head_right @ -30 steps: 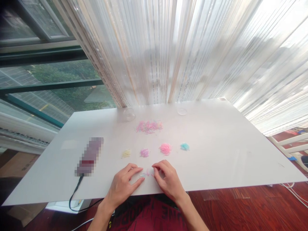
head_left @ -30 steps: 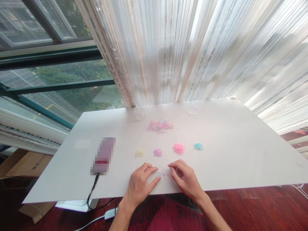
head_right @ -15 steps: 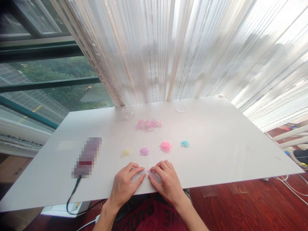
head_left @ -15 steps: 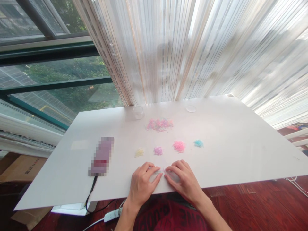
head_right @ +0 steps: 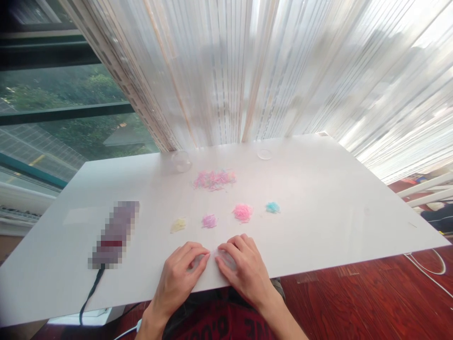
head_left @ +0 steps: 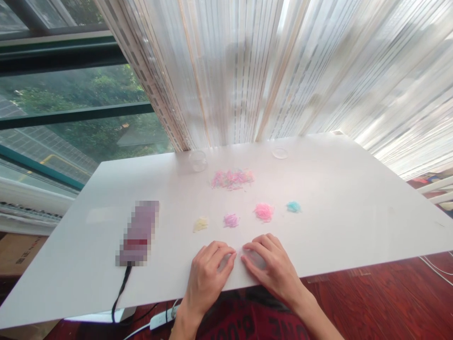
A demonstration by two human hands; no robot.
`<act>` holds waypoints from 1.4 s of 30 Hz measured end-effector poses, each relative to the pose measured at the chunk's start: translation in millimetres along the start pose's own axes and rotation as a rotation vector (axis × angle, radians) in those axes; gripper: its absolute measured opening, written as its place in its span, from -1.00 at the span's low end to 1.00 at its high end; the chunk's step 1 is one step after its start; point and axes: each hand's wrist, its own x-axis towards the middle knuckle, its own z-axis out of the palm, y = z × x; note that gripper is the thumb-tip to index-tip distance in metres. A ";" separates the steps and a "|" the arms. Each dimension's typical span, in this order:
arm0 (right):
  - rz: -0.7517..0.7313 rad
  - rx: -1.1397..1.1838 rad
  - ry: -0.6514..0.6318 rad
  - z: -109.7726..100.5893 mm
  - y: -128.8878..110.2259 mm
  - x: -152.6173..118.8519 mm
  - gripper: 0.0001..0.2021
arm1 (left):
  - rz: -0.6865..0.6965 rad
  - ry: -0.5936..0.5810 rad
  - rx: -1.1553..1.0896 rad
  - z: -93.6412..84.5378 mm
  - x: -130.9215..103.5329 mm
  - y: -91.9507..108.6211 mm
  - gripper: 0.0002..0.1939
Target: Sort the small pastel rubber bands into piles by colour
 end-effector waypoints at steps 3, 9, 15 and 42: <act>-0.014 0.107 0.014 0.4 -1.4 1.6 -0.81 | -0.004 0.008 -0.039 -0.1 -0.8 0.3 -0.88; -0.058 0.170 0.000 3.4 -1.2 6.1 -0.87 | 0.007 0.031 -0.086 0.9 -2.5 -0.3 -0.89; -0.025 0.138 -0.011 5.7 2.0 5.0 -0.84 | -0.001 0.040 -0.113 0.1 -1.3 -0.6 -0.88; 0.112 0.300 0.079 -3.1 2.3 12.3 -0.89 | -0.106 0.024 -0.169 1.5 -0.3 -2.5 -0.91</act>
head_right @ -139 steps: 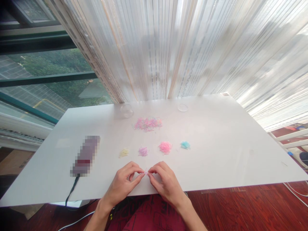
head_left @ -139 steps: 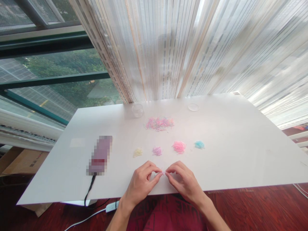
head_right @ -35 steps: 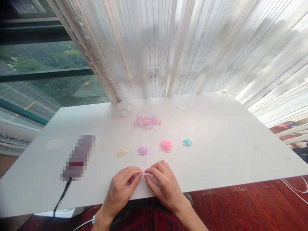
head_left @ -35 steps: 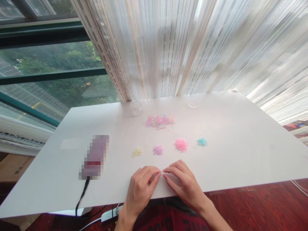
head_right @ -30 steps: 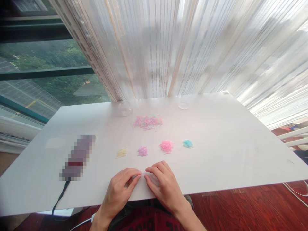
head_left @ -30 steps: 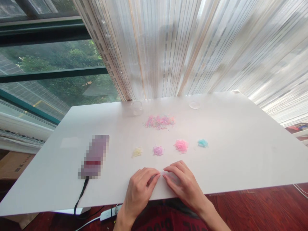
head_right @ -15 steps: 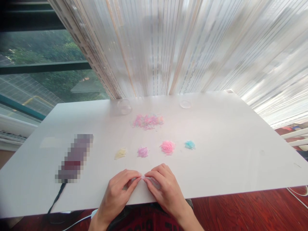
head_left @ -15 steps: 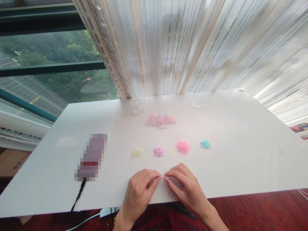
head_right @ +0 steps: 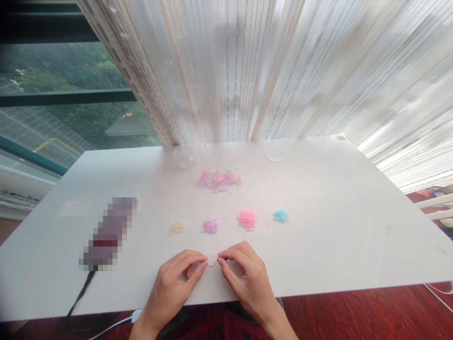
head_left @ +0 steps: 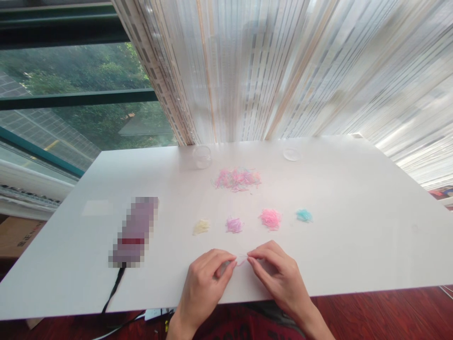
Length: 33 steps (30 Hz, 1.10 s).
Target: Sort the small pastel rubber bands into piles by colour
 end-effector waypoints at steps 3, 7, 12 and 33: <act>0.004 0.004 0.018 -1.7 0.3 0.8 -0.91 | -0.003 -0.005 0.000 -0.4 0.1 1.2 -0.88; -0.010 -0.004 0.012 -1.0 -0.2 0.3 -0.91 | 0.005 0.015 -0.018 -1.7 -0.2 1.1 -0.88; -0.039 -0.010 -0.046 0.2 -0.4 -1.2 -0.87 | 0.042 0.026 -0.058 -3.1 2.2 2.8 -0.85; 0.032 0.047 -0.008 -6.4 -4.9 2.9 -0.85 | -0.049 0.178 0.079 -12.0 28.5 0.5 -0.83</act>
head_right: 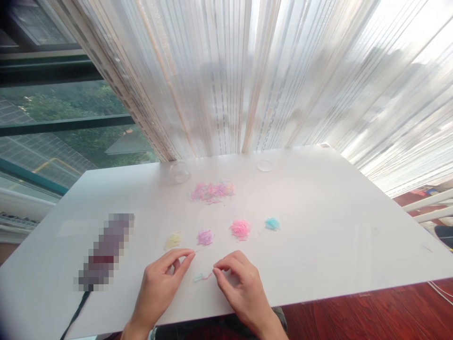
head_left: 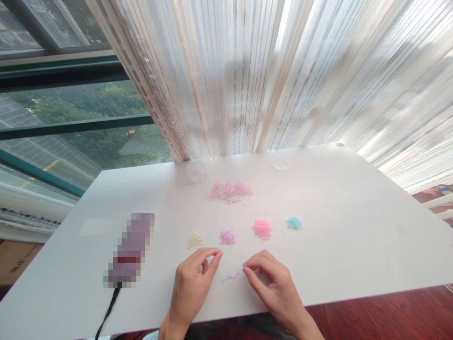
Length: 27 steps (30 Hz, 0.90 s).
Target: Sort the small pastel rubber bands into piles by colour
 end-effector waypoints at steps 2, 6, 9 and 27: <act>0.005 -0.004 -0.007 -0.6 -1.0 0.4 -0.83 | -0.040 0.086 0.050 2.2 9.5 1.4 -0.80; 0.005 0.006 -0.007 -0.1 -0.7 -0.1 -0.82 | -0.060 0.167 0.105 13.7 22.1 4.5 -0.76; 0.013 0.018 -0.015 -0.1 0.1 -1.0 -0.83 | -0.085 0.164 0.147 21.9 23.6 5.5 -0.78; 0.051 0.022 -0.054 -1.1 0.1 -1.6 -0.83 | -0.130 0.111 0.189 19.9 7.4 2.8 -0.80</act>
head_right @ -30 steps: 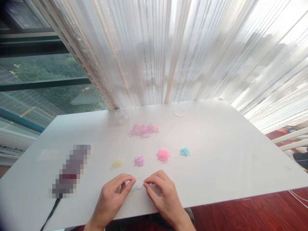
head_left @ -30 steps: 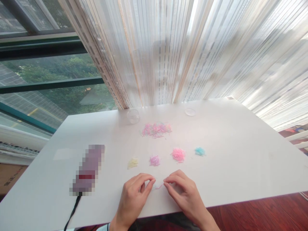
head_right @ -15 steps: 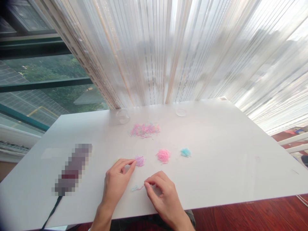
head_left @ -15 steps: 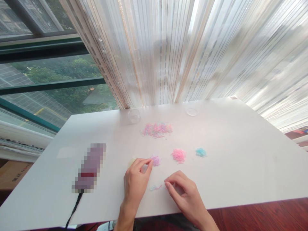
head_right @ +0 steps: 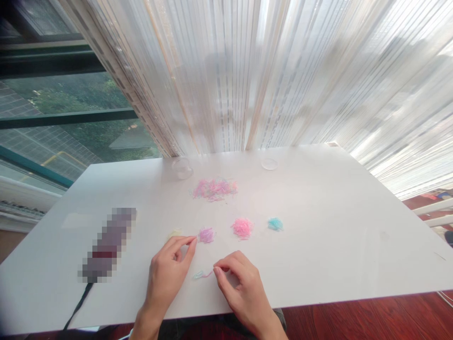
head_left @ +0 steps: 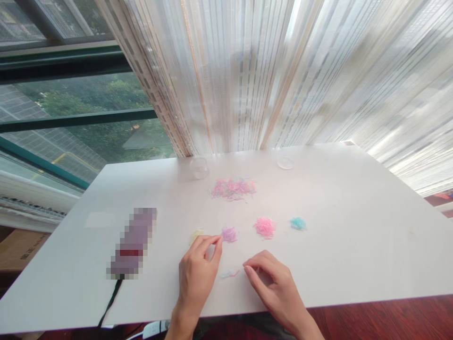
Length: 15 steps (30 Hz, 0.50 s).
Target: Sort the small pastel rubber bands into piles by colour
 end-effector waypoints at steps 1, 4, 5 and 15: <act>0.003 0.000 0.001 0.0 0.0 0.1 -0.83 | 0.006 -0.023 -0.032 -3.3 -3.3 -1.8 -0.80; 0.001 -0.002 0.006 0.7 0.7 0.4 -0.83 | 0.055 -0.125 -0.105 -15.0 -15.1 -8.5 -0.82; -0.001 -0.004 0.010 1.0 1.1 0.4 -0.84 | 0.077 -0.155 -0.105 -19.1 -19.1 -10.8 -0.83; -0.035 -0.057 0.033 5.4 4.1 -0.9 -0.83 | 0.277 -0.256 0.001 -31.0 -38.7 -18.8 -0.86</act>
